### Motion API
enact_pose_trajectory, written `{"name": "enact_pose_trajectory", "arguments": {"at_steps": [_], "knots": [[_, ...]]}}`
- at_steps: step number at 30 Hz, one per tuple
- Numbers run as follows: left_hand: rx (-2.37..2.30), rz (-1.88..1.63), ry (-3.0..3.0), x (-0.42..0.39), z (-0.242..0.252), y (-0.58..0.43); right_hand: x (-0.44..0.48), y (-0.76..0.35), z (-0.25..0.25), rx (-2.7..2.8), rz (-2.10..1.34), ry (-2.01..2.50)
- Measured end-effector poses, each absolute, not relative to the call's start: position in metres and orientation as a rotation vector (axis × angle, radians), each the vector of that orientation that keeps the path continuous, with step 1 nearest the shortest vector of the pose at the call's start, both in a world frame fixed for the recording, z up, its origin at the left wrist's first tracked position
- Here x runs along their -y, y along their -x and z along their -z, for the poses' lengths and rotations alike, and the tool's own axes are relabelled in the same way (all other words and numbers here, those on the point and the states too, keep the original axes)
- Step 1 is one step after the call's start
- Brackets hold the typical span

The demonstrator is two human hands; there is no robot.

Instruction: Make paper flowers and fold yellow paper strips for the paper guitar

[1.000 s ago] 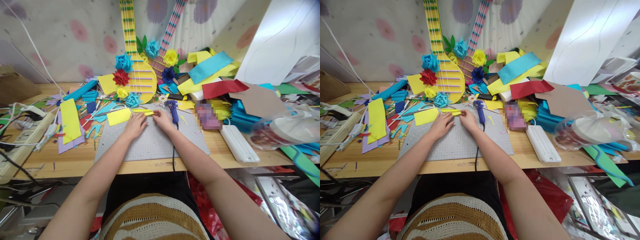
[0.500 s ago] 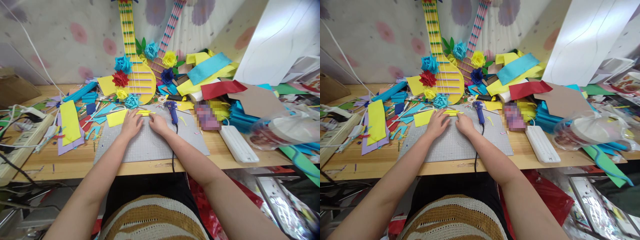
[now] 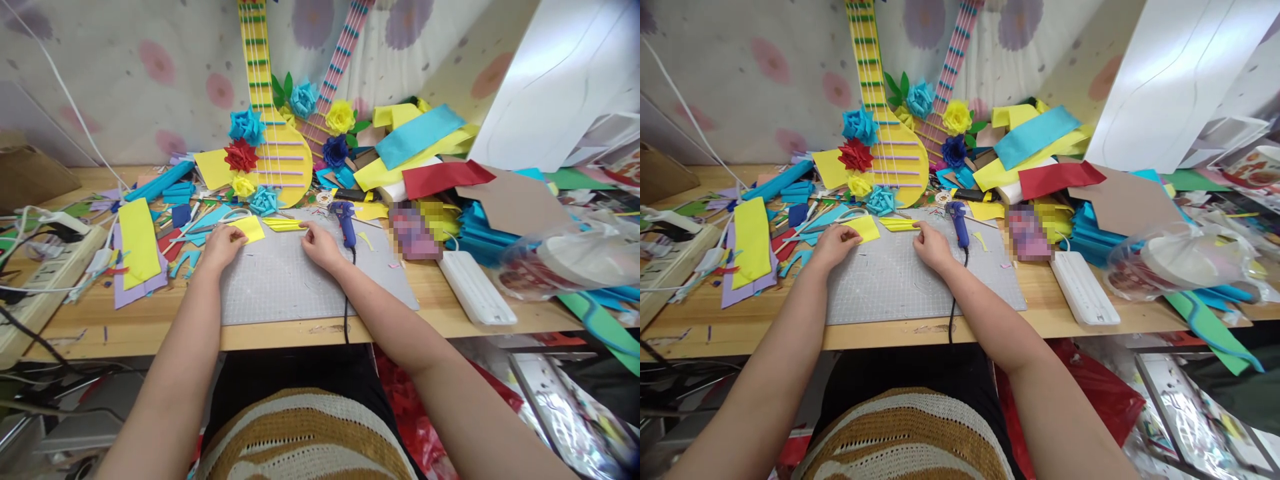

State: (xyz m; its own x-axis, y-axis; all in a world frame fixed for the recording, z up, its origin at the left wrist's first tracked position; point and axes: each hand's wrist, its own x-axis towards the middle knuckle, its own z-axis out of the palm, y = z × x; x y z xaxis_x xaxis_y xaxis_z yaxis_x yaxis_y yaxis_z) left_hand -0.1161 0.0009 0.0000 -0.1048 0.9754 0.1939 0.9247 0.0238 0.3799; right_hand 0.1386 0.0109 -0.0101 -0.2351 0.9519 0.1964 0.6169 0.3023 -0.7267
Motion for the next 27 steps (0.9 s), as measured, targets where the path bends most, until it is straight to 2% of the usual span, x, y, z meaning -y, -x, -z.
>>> {"name": "enact_pose_trajectory", "arguments": {"at_steps": [6, 14, 27], "knots": [[-2.181, -0.68, -2.022, -0.001, -0.001, 0.115, -0.009, -0.14, 0.008, 1.973, -0.669, 1.366], [-2.28, -1.034, -2.044, 0.005, -0.016, 0.101, -0.009, -0.141, 0.009, 1.978, -0.649, 1.316], [-2.298, -0.919, -1.958, 0.007, -0.014, 0.086, -0.009, -0.14, 0.009, 2.012, -0.606, 1.3]]}}
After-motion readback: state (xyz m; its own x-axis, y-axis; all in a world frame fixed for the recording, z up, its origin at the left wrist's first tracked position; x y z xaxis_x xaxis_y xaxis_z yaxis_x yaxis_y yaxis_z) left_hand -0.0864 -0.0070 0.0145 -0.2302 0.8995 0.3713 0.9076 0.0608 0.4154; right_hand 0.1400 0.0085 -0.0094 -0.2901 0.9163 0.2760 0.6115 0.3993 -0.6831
